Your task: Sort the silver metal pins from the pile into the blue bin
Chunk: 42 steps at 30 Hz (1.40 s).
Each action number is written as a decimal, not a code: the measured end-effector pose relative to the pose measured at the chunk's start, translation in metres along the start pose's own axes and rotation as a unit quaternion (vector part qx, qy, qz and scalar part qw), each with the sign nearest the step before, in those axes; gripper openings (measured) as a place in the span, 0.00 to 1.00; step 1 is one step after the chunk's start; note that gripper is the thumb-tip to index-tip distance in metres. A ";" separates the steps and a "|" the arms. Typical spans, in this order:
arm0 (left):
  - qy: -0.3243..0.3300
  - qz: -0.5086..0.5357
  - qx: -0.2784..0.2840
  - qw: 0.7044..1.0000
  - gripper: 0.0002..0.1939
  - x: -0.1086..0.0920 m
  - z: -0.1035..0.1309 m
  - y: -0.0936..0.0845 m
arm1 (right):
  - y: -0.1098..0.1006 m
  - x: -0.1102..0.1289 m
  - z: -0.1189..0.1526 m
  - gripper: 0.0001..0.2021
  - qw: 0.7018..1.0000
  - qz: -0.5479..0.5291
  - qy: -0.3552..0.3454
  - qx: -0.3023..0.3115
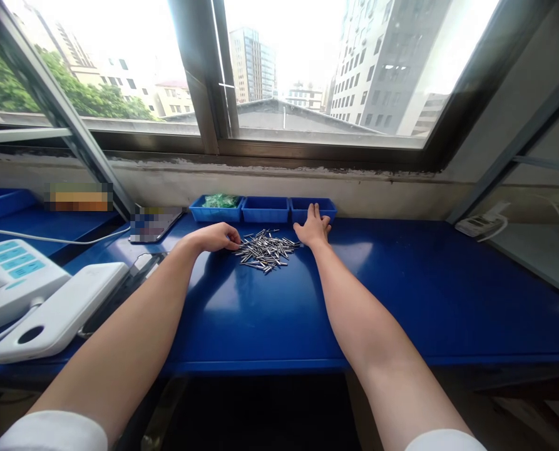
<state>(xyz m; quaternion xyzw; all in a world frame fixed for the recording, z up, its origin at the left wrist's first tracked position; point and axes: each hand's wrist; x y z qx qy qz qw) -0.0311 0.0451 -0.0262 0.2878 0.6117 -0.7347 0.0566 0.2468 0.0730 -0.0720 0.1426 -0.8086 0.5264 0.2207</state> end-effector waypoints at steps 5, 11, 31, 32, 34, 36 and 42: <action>0.021 0.036 -0.030 0.999 0.10 -0.003 0.000 -0.001 | -0.002 0.005 0.004 0.37 1.000 -0.015 -0.004 -0.009; 0.061 0.018 -0.172 0.983 0.11 -0.032 -0.009 0.023 | -0.007 0.030 0.023 0.19 0.979 -0.126 -0.154 -0.035; 0.151 0.031 -0.279 0.948 0.12 -0.049 -0.014 0.047 | -0.012 0.054 0.042 0.10 0.935 -0.294 -0.183 0.078; 0.146 0.030 -0.288 0.946 0.12 -0.048 -0.014 0.047 | -0.010 0.054 0.042 0.11 0.928 -0.320 -0.173 0.075; 0.136 0.030 -0.300 0.944 0.12 -0.047 -0.015 0.046 | -0.008 0.054 0.041 0.13 0.916 -0.363 -0.151 0.077; 0.130 0.033 -0.307 0.942 0.13 -0.047 -0.015 0.045 | -0.008 0.052 0.040 0.14 0.904 -0.397 -0.131 0.092; 0.125 0.027 -0.323 0.938 0.12 -0.048 -0.015 0.044 | -0.010 0.050 0.038 0.18 0.861 -0.474 -0.102 0.154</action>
Point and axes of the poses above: each hand's wrist, its own z-axis away from the middle knuckle, its own y-axis out of the palm, x = y × z, and after that the axes turned 1 degree about z, right-handed
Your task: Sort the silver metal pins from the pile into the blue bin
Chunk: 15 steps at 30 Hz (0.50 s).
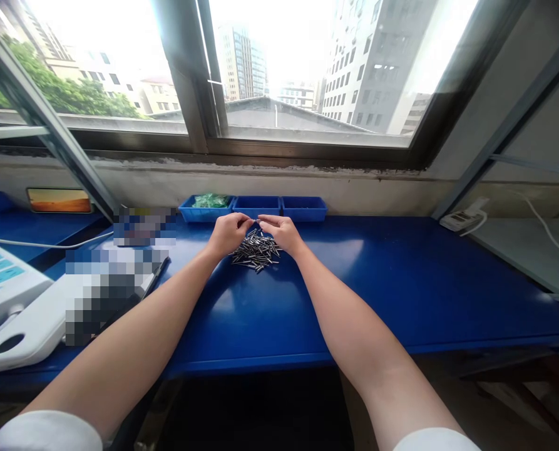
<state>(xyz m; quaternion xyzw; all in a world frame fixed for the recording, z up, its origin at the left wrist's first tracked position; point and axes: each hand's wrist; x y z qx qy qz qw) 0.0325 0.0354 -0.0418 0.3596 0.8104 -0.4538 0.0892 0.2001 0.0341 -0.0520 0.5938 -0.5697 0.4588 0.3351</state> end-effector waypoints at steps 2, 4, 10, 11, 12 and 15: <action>0.000 0.002 0.001 1.000 0.13 -0.001 -0.001 0.000 | -0.001 -0.002 -0.002 0.18 1.000 -0.010 0.002 0.004; -0.009 0.004 0.001 1.000 0.14 0.000 -0.002 -0.002 | -0.002 -0.006 -0.006 0.20 1.000 -0.006 -0.002 -0.011; -0.088 -0.040 0.137 0.986 0.09 0.009 -0.008 -0.029 | -0.021 -0.016 -0.019 0.32 0.975 0.181 0.013 -0.126; -0.102 -0.050 0.159 0.981 0.08 0.010 -0.008 -0.036 | -0.026 -0.017 -0.020 0.34 0.960 0.237 0.028 -0.143; -0.117 -0.057 0.189 0.973 0.09 0.012 -0.009 -0.042 | -0.030 -0.017 -0.020 0.35 0.943 0.291 0.045 -0.157; -0.145 -0.062 0.307 0.939 0.13 0.015 -0.010 -0.057 | -0.039 -0.020 -0.021 0.38 0.892 0.410 0.096 -0.166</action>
Point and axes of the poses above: each hand's wrist, its own z-axis away from the middle knuckle, its own y-axis out of the palm, x = y × z, and after that the axes turned 1 degree about z, right-handed
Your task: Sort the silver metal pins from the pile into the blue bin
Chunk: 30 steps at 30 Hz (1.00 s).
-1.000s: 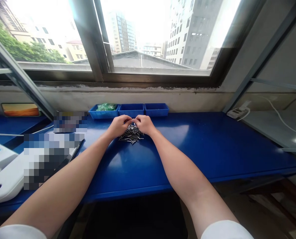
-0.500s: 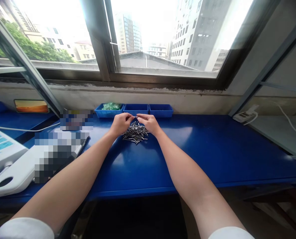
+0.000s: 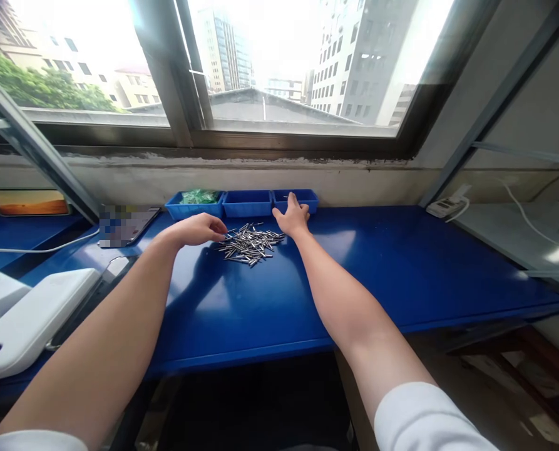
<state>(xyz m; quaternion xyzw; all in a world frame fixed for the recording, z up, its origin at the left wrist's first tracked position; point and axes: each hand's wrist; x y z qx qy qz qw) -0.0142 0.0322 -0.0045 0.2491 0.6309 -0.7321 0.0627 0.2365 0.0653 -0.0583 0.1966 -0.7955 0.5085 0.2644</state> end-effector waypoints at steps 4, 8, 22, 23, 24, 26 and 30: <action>0.002 -0.030 0.076 0.997 0.19 0.002 0.002 -0.004 | 0.004 -0.008 -0.003 0.39 0.997 0.075 -0.004 0.024; 0.002 -0.054 0.103 0.993 0.20 0.004 -0.001 -0.002 | 0.007 -0.009 -0.004 0.38 0.996 0.085 -0.016 0.026; 0.034 -0.038 0.076 0.996 0.15 0.002 -0.002 0.004 | 0.005 -0.009 -0.003 0.39 0.997 0.064 -0.009 0.034; 0.036 -0.034 0.060 0.997 0.16 0.001 -0.001 0.004 | 0.005 -0.009 -0.003 0.39 0.998 0.061 -0.007 0.031; 0.038 -0.029 0.041 0.998 0.16 0.001 -0.001 0.004 | 0.005 -0.009 -0.003 0.39 0.998 0.059 -0.005 0.028; 0.047 -0.013 -0.001 0.999 0.16 0.000 -0.001 0.007 | 0.005 -0.009 -0.003 0.39 0.998 0.055 -0.005 0.025; 0.100 0.013 -0.100 0.990 0.13 -0.002 -0.004 0.017 | 0.005 -0.008 -0.002 0.40 0.998 0.052 -0.010 0.027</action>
Point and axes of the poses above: each hand's wrist, its own z-axis away from the middle knuckle, its own y-axis out of the palm, x = y × z, and after that the axes turned 1 degree about z, right-handed
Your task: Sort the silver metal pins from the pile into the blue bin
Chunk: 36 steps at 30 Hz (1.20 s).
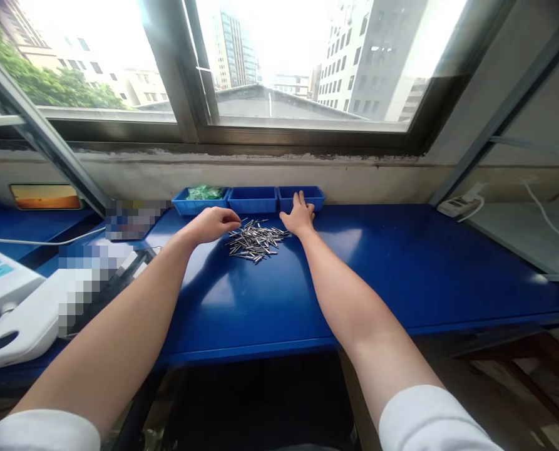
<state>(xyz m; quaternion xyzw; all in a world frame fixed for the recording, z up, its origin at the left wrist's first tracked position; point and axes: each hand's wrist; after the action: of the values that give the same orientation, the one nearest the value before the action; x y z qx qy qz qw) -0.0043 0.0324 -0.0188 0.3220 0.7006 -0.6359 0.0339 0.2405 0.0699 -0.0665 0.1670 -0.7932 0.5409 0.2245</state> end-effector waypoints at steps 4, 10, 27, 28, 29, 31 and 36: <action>0.048 0.025 -0.076 0.996 0.13 -0.006 -0.003 0.014 | 0.001 -0.001 0.000 0.39 1.000 -0.001 0.001 -0.006; 0.067 0.051 -0.126 0.989 0.14 -0.013 -0.006 0.029 | 0.004 -0.003 -0.003 0.40 0.999 0.010 0.016 -0.028; 0.074 0.042 -0.149 0.985 0.16 -0.020 -0.007 0.039 | -0.003 0.021 0.016 0.26 0.994 -0.032 -0.061 -0.088; 0.067 0.045 -0.150 0.985 0.16 -0.021 -0.007 0.040 | -0.004 0.028 0.020 0.21 0.990 -0.064 -0.109 -0.060; 0.062 0.046 -0.152 0.985 0.17 -0.022 -0.008 0.040 | -0.004 0.034 0.025 0.18 0.983 -0.100 -0.155 -0.018; 0.061 0.045 -0.157 0.985 0.17 -0.022 -0.008 0.042 | -0.002 0.044 0.033 0.15 0.961 -0.166 -0.211 0.067; 0.077 0.051 -0.167 0.982 0.16 -0.021 -0.010 0.044 | 0.006 0.046 0.034 0.14 0.935 -0.274 -0.205 0.094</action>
<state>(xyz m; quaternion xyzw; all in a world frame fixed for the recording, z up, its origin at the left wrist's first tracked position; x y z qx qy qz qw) 0.0378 0.0324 -0.0450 0.3952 0.7798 -0.4810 0.0659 0.1927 0.0390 -0.0568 0.5056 -0.6906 0.4847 0.1801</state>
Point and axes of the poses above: each hand's wrist, its own z-axis away from the middle knuckle, its own y-axis out of the palm, x = y × z, and after that the axes turned 1 degree about z, right-handed
